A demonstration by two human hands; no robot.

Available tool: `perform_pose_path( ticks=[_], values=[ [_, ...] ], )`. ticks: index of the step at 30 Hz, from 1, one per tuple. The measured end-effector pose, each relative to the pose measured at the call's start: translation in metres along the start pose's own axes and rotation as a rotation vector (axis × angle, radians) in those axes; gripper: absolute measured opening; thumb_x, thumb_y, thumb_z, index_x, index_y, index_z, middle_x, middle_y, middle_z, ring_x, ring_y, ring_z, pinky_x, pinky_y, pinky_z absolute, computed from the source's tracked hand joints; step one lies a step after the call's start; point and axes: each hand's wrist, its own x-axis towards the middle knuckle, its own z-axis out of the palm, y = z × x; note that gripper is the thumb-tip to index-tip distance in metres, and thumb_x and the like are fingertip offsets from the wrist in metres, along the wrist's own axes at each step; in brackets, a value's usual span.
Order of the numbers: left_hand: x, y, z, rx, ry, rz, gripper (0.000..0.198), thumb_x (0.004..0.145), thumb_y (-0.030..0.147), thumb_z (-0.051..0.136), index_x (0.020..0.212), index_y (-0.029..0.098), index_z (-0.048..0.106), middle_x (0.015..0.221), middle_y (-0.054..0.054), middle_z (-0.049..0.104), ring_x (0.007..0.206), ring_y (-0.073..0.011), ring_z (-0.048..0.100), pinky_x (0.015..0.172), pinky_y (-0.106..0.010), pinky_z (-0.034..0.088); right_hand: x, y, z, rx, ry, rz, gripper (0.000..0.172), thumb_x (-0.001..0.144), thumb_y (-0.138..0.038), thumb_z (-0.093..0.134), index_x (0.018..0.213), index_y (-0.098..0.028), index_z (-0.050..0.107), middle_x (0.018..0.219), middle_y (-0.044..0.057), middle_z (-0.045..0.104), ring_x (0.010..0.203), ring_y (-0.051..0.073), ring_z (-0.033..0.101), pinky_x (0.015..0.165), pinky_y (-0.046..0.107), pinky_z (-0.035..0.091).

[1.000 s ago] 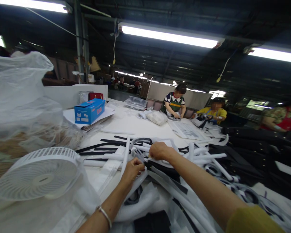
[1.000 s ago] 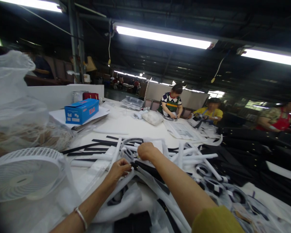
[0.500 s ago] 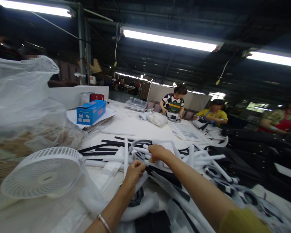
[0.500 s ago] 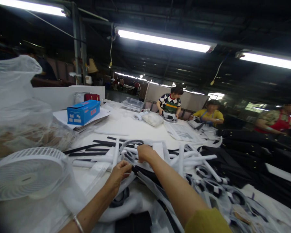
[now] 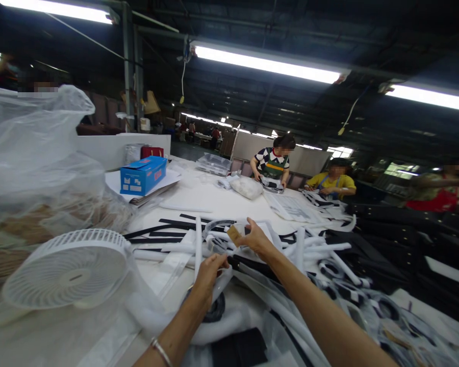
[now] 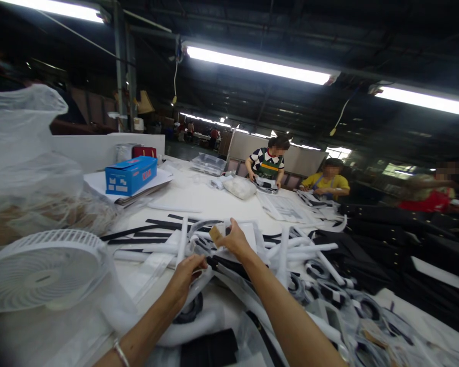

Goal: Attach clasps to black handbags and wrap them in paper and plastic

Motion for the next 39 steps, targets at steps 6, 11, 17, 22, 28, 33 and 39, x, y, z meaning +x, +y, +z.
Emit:
perform_pose_path(
  ticks=[6, 11, 17, 22, 28, 33, 39],
  values=[
    [0.009, 0.001, 0.004, -0.075, -0.003, 0.011, 0.033, 0.064, 0.048, 0.07, 0.069, 0.018, 0.056, 0.065, 0.001, 0.056, 0.067, -0.0127, 0.052, 0.066, -0.024, 0.038, -0.018, -0.003, 0.013, 0.033, -0.056, -0.235, 0.032, 0.076, -0.007, 0.044, 0.099, -0.017, 0.064, 0.095, 0.003, 0.069, 0.089, 0.018, 0.063, 0.077, 0.023, 0.046],
    [0.013, 0.002, 0.004, -0.171, -0.006, 0.042, 0.033, 0.061, 0.041, 0.078, 0.065, 0.017, 0.056, 0.06, 0.003, 0.055, 0.059, -0.0088, 0.048, 0.058, -0.019, 0.036, -0.022, -0.004, 0.035, -0.035, -0.046, -0.317, 0.018, 0.077, -0.012, 0.051, 0.091, -0.018, 0.06, 0.089, 0.005, 0.066, 0.087, 0.021, 0.06, 0.078, 0.028, 0.04],
    [0.012, 0.002, -0.002, -0.35, 0.036, -0.039, 0.031, 0.064, 0.031, 0.08, 0.068, 0.017, 0.054, 0.052, 0.005, 0.049, 0.051, -0.0084, 0.05, 0.054, -0.018, 0.042, -0.019, 0.004, 0.042, 0.037, 0.013, -0.303, 0.02, 0.086, -0.018, 0.044, 0.102, -0.017, 0.056, 0.088, 0.005, 0.064, 0.08, 0.019, 0.058, 0.07, 0.027, 0.04],
    [0.021, 0.006, -0.007, -0.471, 0.164, -0.167, 0.015, 0.072, 0.018, 0.07, 0.075, 0.015, 0.055, 0.057, 0.003, 0.053, 0.04, -0.0049, 0.044, 0.038, -0.015, 0.03, -0.024, 0.008, 0.03, 0.137, -0.083, -0.451, 0.014, 0.086, -0.022, 0.052, 0.088, -0.018, 0.066, 0.082, 0.0, 0.066, 0.079, 0.016, 0.06, 0.07, 0.023, 0.043],
    [0.013, 0.006, 0.0, -0.484, 0.19, -0.093, 0.02, 0.068, 0.022, 0.07, 0.083, 0.014, 0.061, 0.069, 0.002, 0.058, 0.041, -0.0022, 0.041, 0.035, -0.012, 0.023, -0.034, -0.016, 0.023, -0.332, -0.116, -0.569, 0.018, 0.091, -0.029, 0.056, 0.097, -0.026, 0.073, 0.093, 0.0, 0.074, 0.088, 0.017, 0.066, 0.081, 0.026, 0.042],
    [0.005, -0.005, -0.001, -0.388, 0.25, 0.051, 0.039, 0.055, 0.039, 0.079, 0.08, 0.014, 0.062, 0.065, 0.005, 0.054, 0.042, -0.0014, 0.035, 0.033, -0.011, 0.019, -0.038, -0.04, 0.028, -0.614, -0.135, -0.474, 0.018, 0.088, -0.024, 0.057, 0.089, -0.019, 0.074, 0.09, 0.01, 0.074, 0.09, 0.026, 0.067, 0.09, 0.037, 0.039],
    [-0.001, -0.009, 0.0, -0.218, 0.256, 0.105, 0.037, 0.059, 0.042, 0.076, 0.083, 0.016, 0.065, 0.086, -0.004, 0.064, 0.061, -0.0107, 0.056, 0.041, -0.015, 0.039, -0.034, -0.042, 0.039, -0.62, -0.137, -0.406, 0.022, 0.089, -0.023, 0.054, 0.097, -0.013, 0.072, 0.093, 0.014, 0.073, 0.091, 0.028, 0.066, 0.092, 0.041, 0.039]
  ],
)
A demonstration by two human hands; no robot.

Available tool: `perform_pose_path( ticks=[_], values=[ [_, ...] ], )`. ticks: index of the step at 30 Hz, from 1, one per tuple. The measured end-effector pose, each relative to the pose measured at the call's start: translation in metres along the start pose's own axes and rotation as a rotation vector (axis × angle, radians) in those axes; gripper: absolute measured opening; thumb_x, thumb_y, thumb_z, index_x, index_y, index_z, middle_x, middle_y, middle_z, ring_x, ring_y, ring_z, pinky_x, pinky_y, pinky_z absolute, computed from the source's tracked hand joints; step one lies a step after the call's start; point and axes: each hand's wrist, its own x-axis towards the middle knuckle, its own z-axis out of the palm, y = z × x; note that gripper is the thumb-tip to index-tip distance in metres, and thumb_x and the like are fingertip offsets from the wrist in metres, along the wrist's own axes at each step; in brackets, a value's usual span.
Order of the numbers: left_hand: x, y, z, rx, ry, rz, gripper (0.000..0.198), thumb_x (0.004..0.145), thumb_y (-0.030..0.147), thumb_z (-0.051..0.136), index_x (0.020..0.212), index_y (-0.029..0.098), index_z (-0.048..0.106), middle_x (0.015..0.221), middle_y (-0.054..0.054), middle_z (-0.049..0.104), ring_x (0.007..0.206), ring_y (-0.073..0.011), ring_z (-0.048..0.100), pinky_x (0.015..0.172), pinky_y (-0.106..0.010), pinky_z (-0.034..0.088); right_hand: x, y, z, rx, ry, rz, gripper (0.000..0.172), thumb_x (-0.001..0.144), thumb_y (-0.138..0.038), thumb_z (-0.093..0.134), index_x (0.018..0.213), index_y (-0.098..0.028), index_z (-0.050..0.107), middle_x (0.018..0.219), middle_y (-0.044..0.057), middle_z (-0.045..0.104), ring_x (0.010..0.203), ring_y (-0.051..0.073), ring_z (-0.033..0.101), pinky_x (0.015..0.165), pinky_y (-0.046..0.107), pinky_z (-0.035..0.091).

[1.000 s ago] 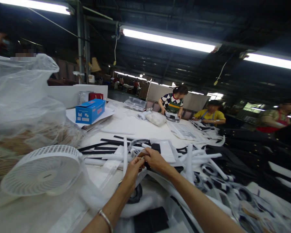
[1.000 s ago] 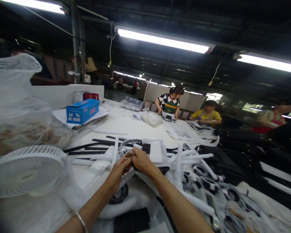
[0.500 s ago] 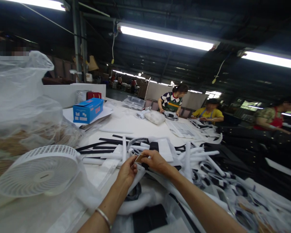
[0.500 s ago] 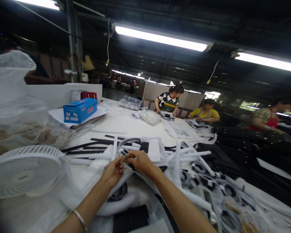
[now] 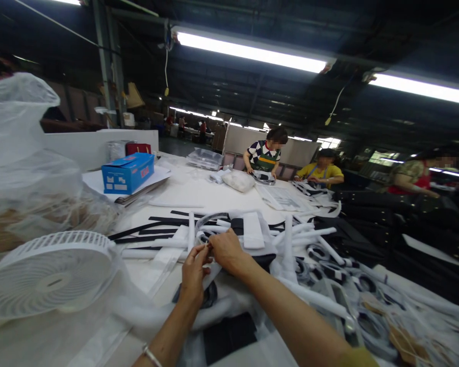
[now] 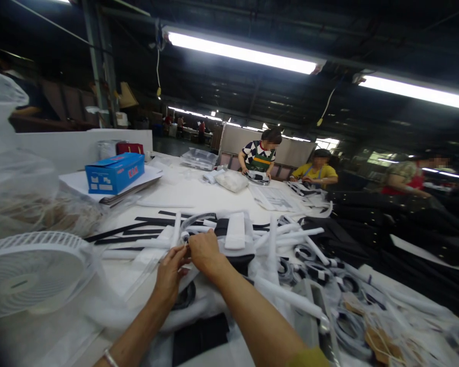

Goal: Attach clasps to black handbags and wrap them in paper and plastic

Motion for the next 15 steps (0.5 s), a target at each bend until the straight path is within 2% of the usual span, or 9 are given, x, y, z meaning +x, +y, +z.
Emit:
perform_pose_path(
  ticks=[3, 6, 9, 11, 13, 15],
  values=[
    [-0.006, 0.005, 0.0, 0.231, -0.102, 0.141, 0.026, 0.069, 0.038, 0.068, 0.086, 0.017, 0.069, 0.123, -0.011, 0.057, 0.081, -0.0198, 0.064, 0.053, -0.026, 0.054, 0.001, 0.007, 0.007, 0.073, 0.017, 0.024, 0.021, 0.085, -0.028, 0.06, 0.097, -0.017, 0.072, 0.091, 0.011, 0.073, 0.09, 0.027, 0.066, 0.087, 0.038, 0.041],
    [-0.008, 0.016, -0.004, 0.618, -0.222, 0.411, 0.026, 0.082, 0.027, 0.049, 0.096, 0.023, 0.07, 0.132, -0.008, 0.053, 0.098, -0.0232, 0.063, 0.071, -0.034, 0.056, -0.002, 0.019, 0.018, 0.189, 0.055, 0.065, 0.017, 0.082, -0.025, 0.06, 0.088, -0.019, 0.074, 0.085, 0.008, 0.073, 0.084, 0.024, 0.066, 0.075, 0.031, 0.043],
    [-0.003, 0.03, -0.009, 0.909, -0.16, 0.568, 0.038, 0.083, 0.018, 0.047, 0.117, 0.027, 0.063, 0.134, -0.006, 0.053, 0.094, -0.0202, 0.062, 0.083, -0.036, 0.05, -0.006, 0.031, 0.027, 0.338, 0.107, 0.089, 0.021, 0.084, -0.025, 0.056, 0.091, -0.018, 0.075, 0.079, 0.004, 0.072, 0.075, 0.019, 0.065, 0.063, 0.024, 0.041],
    [0.003, 0.036, -0.011, 0.973, -0.154, 0.527, 0.04, 0.079, 0.019, 0.057, 0.118, 0.027, 0.061, 0.126, -0.006, 0.059, 0.086, -0.019, 0.062, 0.082, -0.033, 0.048, -0.009, 0.038, 0.03, 0.432, 0.129, 0.061, 0.023, 0.085, -0.026, 0.055, 0.092, -0.018, 0.075, 0.078, 0.001, 0.071, 0.073, 0.016, 0.063, 0.06, 0.022, 0.041],
    [0.01, 0.038, -0.013, 0.971, -0.206, 0.458, 0.026, 0.074, 0.021, 0.065, 0.1, 0.025, 0.067, 0.1, -0.003, 0.068, 0.081, -0.0193, 0.061, 0.077, -0.029, 0.045, -0.013, 0.045, 0.03, 0.505, 0.138, 0.017, 0.023, 0.085, -0.025, 0.055, 0.09, -0.017, 0.076, 0.076, 0.0, 0.071, 0.072, 0.015, 0.063, 0.061, 0.02, 0.041],
    [0.016, 0.038, -0.014, 0.953, -0.221, 0.424, 0.004, 0.074, 0.024, 0.066, 0.078, 0.024, 0.067, 0.075, 0.0, 0.067, 0.073, -0.0191, 0.06, 0.071, -0.026, 0.042, -0.016, 0.051, 0.028, 0.551, 0.137, -0.026, 0.022, 0.084, -0.024, 0.057, 0.088, -0.016, 0.076, 0.074, 0.0, 0.07, 0.07, 0.015, 0.062, 0.06, 0.021, 0.042]
  ],
)
